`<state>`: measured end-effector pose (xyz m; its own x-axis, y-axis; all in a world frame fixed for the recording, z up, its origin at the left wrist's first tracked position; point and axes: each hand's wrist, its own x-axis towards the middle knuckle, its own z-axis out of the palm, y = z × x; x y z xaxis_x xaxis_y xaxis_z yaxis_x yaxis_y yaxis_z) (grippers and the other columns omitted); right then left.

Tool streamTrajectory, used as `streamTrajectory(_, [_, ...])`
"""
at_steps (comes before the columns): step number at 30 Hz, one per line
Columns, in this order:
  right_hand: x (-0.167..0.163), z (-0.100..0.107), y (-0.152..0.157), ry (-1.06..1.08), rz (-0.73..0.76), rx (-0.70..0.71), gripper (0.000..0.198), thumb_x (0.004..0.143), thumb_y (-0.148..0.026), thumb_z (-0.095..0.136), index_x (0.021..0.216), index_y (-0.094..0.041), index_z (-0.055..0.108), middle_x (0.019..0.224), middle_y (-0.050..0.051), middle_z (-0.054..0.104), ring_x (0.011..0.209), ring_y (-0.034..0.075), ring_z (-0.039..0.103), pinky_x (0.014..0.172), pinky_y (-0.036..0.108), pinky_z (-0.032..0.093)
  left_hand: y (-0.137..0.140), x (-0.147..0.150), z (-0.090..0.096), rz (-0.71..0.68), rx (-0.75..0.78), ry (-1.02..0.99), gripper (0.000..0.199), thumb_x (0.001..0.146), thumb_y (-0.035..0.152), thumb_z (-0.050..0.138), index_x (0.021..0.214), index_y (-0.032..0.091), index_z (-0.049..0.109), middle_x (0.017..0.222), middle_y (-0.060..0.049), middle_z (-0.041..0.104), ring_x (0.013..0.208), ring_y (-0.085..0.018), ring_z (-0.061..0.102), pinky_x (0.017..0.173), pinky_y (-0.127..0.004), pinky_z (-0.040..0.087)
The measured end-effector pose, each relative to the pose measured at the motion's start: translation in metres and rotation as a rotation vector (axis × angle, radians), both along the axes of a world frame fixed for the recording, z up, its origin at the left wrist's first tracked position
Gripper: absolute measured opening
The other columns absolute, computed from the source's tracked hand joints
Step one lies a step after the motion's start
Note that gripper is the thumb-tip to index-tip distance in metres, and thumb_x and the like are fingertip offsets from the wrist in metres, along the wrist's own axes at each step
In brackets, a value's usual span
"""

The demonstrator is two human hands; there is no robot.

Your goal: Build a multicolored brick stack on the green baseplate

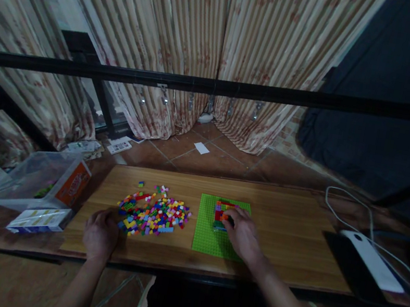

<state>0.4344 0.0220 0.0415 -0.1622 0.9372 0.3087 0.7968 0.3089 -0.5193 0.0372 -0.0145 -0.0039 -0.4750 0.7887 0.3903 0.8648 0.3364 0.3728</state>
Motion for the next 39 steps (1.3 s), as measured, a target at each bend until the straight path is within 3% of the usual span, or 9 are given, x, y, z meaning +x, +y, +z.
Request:
streamTrajectory(12, [0.002,-0.001,0.01,-0.048,-0.061,-0.041,0.02,0.076,-0.016,0.055,0.09,-0.023,0.067,0.103,0.007,0.063,0.101,0.023,0.053,0.093,0.039,0.043,-0.001,0.003,0.001,0.017,0.03,-0.043,0.031,0.082,0.02,0.042,0.097,0.013,0.068,0.102,-0.013,0.065,0.099,-0.027,0.057,0.09,-0.038,0.045])
streamTrajectory(20, [0.01,-0.012,0.004,0.176,-0.212,0.0,0.027,0.084,-0.037,0.051,0.101,-0.02,0.064,0.107,0.01,0.062,0.104,0.025,0.055,0.093,0.042,0.043,0.0,0.004,0.003,0.012,0.034,-0.064,0.03,0.081,0.019,0.042,0.095,0.014,0.068,0.102,-0.013,0.065,0.1,-0.027,0.057,0.092,-0.04,0.045])
streamTrajectory(30, [-0.006,-0.034,0.011,0.107,-0.423,0.004,0.064,0.081,-0.057,0.053,0.128,-0.014,0.05,0.125,0.019,0.053,0.118,0.034,0.044,0.098,0.052,0.035,0.0,0.005,0.004,0.024,0.023,-0.042,0.032,0.082,0.021,0.04,0.096,0.013,0.068,0.103,-0.014,0.065,0.101,-0.027,0.057,0.092,-0.04,0.045])
streamTrajectory(39, [-0.004,-0.042,0.011,0.219,-0.503,-0.044,0.059,0.08,-0.056,0.055,0.123,-0.016,0.054,0.115,0.017,0.058,0.115,0.033,0.048,0.098,0.048,0.036,-0.001,0.006,0.006,0.02,0.012,-0.056,0.03,0.081,0.02,0.042,0.096,0.013,0.067,0.102,-0.013,0.064,0.102,-0.027,0.057,0.093,-0.041,0.045])
